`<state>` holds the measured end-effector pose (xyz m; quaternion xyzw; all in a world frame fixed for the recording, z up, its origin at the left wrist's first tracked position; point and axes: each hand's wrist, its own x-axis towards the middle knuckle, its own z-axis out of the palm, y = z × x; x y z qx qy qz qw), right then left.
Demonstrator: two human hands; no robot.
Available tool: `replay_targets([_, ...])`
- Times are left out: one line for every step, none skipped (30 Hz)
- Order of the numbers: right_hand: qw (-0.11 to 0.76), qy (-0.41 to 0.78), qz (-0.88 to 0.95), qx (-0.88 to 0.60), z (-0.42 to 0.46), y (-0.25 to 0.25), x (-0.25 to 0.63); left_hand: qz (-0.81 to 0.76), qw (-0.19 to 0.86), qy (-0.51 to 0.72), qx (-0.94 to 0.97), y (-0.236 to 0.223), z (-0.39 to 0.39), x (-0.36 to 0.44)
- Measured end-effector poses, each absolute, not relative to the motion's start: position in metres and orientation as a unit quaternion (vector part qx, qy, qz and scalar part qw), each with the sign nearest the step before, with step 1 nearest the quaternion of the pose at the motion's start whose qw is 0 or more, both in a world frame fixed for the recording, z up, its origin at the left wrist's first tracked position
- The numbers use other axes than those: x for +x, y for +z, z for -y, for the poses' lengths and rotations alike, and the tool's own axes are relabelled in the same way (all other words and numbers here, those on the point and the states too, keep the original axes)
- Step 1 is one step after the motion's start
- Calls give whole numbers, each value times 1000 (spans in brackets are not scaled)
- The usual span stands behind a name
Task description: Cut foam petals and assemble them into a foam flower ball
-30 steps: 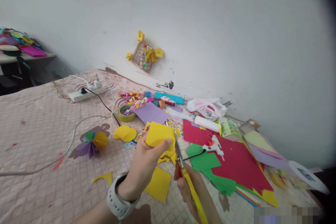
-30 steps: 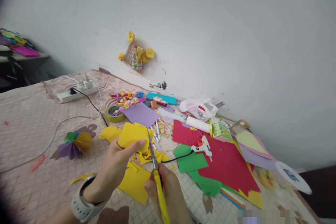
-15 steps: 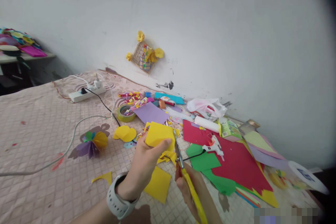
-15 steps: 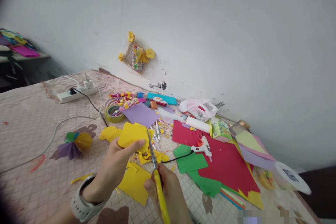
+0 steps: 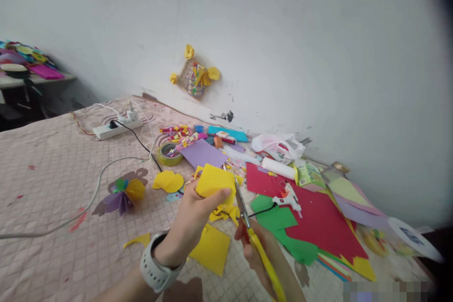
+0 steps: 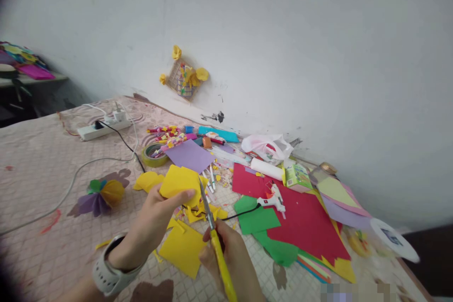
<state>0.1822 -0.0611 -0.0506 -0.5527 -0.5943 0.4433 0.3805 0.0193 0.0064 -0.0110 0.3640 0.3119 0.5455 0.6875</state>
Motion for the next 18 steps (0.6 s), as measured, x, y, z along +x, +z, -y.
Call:
replay_targets([391, 453, 586, -546, 62, -51, 183, -306, 691, 539, 372, -11, -7, 18])
replay_targets([405, 448, 583, -544, 64, -50, 184, -299, 693, 533, 382, -11, -7, 17])
replay_targets([415, 438, 583, -544, 66, -48, 184, -294, 696, 527, 390, -11, -7, 16])
replay_targets([418, 431, 586, -544, 68, -45, 185, -290, 697, 521, 399, -10, -7, 15])
replay_targets([416, 428, 588, -546, 70, -41, 185, -288, 698, 515, 406, -9, -7, 14])
replay_targets([411, 426, 588, -551, 72, -37, 185, -287, 699, 510, 411, -9, -7, 14])
replay_targets([407, 424, 586, -557, 74, -34, 185, -289, 700, 505, 415, -8, -7, 14])
replay_targets([405, 422, 583, -564, 75, -30, 185, -292, 700, 499, 418, -7, -7, 13])
replay_targets([402, 417, 579, -573, 77, -28, 184, -294, 701, 496, 420, -6, -6, 13])
replay_targets([400, 407, 578, -583, 78, -26, 183, -296, 702, 492, 422, -6, -6, 13])
replay_targets([398, 393, 580, -592, 78, -25, 182, -298, 703, 487, 423, -6, -6, 13])
replay_targets([397, 377, 583, -601, 78, -25, 182, -299, 706, 483, 424, -6, -6, 14])
replay_targets([395, 361, 589, -606, 78, -26, 182, -300, 708, 478, 425, -6, -6, 14])
replay_targets([392, 347, 597, -607, 77, -28, 182, -299, 711, 472, 426, -6, -6, 14])
replay_targets([388, 340, 609, -602, 76, -30, 184, -299, 715, 467, 426, -6, -6, 14])
replay_targets([383, 340, 622, -593, 75, -32, 187, -298, 717, 464, 426, -6, -6, 13])
replay_targets([376, 346, 634, -581, 74, -35, 191, -297, 718, 465, 425, -6, -7, 13])
replay_targets([376, 347, 641, -572, 73, -37, 196, -295, 716, 469, 424, -6, -8, 11])
